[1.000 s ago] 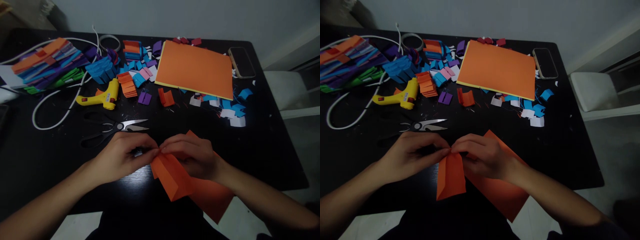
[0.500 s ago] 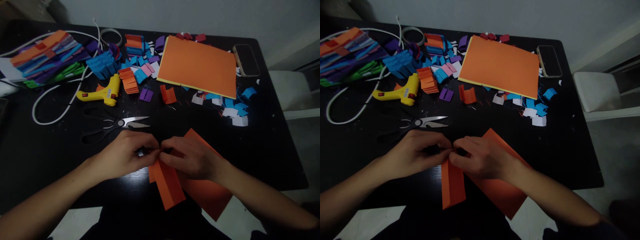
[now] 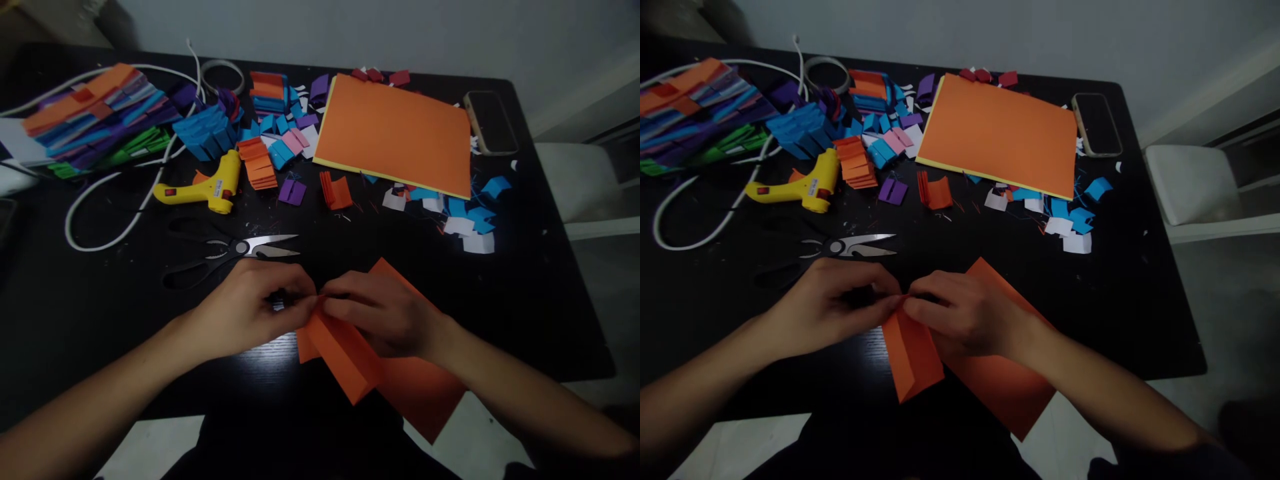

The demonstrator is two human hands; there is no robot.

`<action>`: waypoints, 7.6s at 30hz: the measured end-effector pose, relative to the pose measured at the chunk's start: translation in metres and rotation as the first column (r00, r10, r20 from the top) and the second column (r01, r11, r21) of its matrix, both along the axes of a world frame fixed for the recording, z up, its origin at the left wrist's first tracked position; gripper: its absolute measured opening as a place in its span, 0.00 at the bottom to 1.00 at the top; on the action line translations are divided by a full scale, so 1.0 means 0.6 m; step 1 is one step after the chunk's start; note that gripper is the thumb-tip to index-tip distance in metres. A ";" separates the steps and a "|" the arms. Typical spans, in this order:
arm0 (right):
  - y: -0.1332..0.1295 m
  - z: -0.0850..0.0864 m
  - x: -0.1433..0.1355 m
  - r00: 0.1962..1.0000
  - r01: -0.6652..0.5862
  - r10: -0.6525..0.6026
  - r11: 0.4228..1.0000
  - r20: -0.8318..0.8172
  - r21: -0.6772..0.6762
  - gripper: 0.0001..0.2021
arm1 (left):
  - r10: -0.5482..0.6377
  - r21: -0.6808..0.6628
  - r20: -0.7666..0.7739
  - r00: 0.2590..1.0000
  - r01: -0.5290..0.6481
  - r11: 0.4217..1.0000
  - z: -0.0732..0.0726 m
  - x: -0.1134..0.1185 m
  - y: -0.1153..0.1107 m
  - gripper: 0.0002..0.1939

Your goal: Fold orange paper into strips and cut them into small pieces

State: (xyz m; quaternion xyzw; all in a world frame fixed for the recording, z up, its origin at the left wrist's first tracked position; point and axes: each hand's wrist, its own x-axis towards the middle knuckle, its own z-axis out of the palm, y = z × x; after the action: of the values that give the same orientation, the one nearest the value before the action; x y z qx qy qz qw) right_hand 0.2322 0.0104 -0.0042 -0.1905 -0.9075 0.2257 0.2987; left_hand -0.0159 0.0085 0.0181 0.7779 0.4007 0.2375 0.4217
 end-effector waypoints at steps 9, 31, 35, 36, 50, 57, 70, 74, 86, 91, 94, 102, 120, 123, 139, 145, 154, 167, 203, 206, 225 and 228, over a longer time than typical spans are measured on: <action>-0.002 -0.004 -0.006 0.987 -0.002 -0.013 0.996 -0.163 -0.090 0.08 | -0.082 -0.079 -0.011 0.997 0.081 0.994 0.006 -0.003 0.005 0.04; -0.003 0.005 -0.007 0.987 -0.008 -0.078 0.844 -0.138 -0.536 0.12 | -0.190 -0.131 -0.019 0.982 0.186 0.974 0.006 -0.008 0.011 0.07; -0.004 0.014 -0.012 0.974 0.025 -0.194 0.612 -0.120 -0.791 0.11 | -0.135 -0.100 0.015 0.991 0.136 0.986 0.002 -0.009 0.010 0.06; -0.004 0.015 -0.013 0.967 0.017 -0.222 0.546 -0.125 -0.838 0.10 | -0.109 -0.083 0.029 0.994 0.111 0.990 0.001 -0.009 0.010 0.05; 0.000 0.011 -0.021 0.901 -0.142 -0.386 0.175 -0.201 -0.974 0.10 | -0.140 0.196 0.146 0.979 0.110 0.975 -0.009 -0.011 0.009 0.07; 0.000 0.008 -0.022 0.899 -0.141 -0.394 0.152 -0.190 -0.978 0.08 | -0.082 0.149 0.091 0.992 0.068 0.986 -0.007 -0.012 0.004 0.06; -0.004 0.012 -0.018 0.923 -0.019 -0.352 0.369 -0.159 -0.929 0.10 | 0.017 0.086 0.079 0.997 -0.024 0.996 -0.008 -0.007 0.000 0.05; -0.004 0.017 -0.014 0.957 -0.019 -0.230 0.556 -0.175 -0.831 0.13 | 0.048 -0.008 0.105 0.993 -0.048 0.999 -0.012 -0.008 -0.002 0.06; 0.004 0.011 -0.009 0.974 0.034 -0.157 0.811 -0.162 -0.583 0.08 | 0.023 -0.064 0.116 0.993 -0.015 0.998 -0.006 -0.007 0.002 0.05; 0.004 0.008 -0.007 0.973 0.054 -0.160 0.857 -0.164 -0.513 0.08 | -0.013 -0.079 0.132 0.991 0.024 0.997 -0.004 -0.006 0.007 0.03; 0.004 0.007 -0.005 0.974 0.054 -0.154 0.874 -0.169 -0.482 0.10 | -0.009 -0.086 0.154 0.988 0.023 0.996 -0.002 -0.005 0.006 0.03; 0.003 0.011 -0.007 0.970 0.065 -0.162 0.891 -0.181 -0.449 0.07 | -0.003 -0.115 0.080 0.997 0.012 0.993 0.003 -0.007 0.006 0.04; -0.001 0.007 -0.003 0.974 0.064 -0.139 0.926 -0.177 -0.372 0.09 | -0.042 -0.016 0.106 0.993 0.044 0.999 0.001 -0.004 0.007 0.05; -0.002 0.007 -0.004 0.972 0.062 -0.141 0.926 -0.187 -0.374 0.10 | -0.034 -0.031 0.109 0.993 0.038 0.999 -0.001 -0.002 0.005 0.05; -0.003 0.013 -0.008 0.967 0.062 -0.163 0.897 -0.197 -0.438 0.09 | -0.070 -0.018 0.103 0.992 0.072 0.997 0.000 -0.005 0.003 0.05; -0.002 0.014 -0.009 0.966 0.068 -0.162 0.912 -0.203 -0.404 0.09 | -0.070 0.003 0.101 0.992 0.070 0.998 -0.002 -0.003 0.004 0.05; -0.003 0.013 -0.013 0.963 0.035 -0.162 0.869 -0.217 -0.493 0.10 | -0.104 0.035 0.071 0.992 0.102 0.994 -0.004 -0.001 0.002 0.04; 0.000 0.020 -0.021 0.916 -0.088 -0.376 0.151 -0.139 -0.985 0.10 | 0.048 0.216 0.084 0.995 -0.065 0.974 -0.011 0.002 -0.008 0.04; 0.002 0.020 -0.032 0.899 -0.213 -0.401 -0.054 -0.174 -0.976 0.18 | 0.145 0.271 0.067 0.987 -0.158 0.950 -0.018 0.012 -0.022 0.08; 0.002 0.020 -0.032 0.902 -0.215 -0.395 -0.066 -0.172 -0.974 0.18 | 0.165 0.273 0.077 0.983 -0.180 0.945 -0.018 0.012 -0.023 0.07; 0.004 0.018 -0.026 0.916 -0.047 -0.391 0.105 -0.085 -0.993 0.15 | 0.187 0.238 0.083 0.979 -0.202 0.950 -0.012 0.017 -0.022 0.05; -0.001 0.018 -0.029 0.910 0.003 -0.410 0.160 -0.064 -0.987 0.14 | 0.172 0.226 0.094 0.981 -0.189 0.956 -0.011 0.019 -0.022 0.04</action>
State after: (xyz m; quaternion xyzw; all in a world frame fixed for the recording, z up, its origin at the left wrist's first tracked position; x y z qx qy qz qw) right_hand 0.2150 0.0099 0.0069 -0.4205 -0.4582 0.7318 0.2787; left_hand -0.0047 -0.0048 0.0113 0.7729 0.4237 0.3490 0.3183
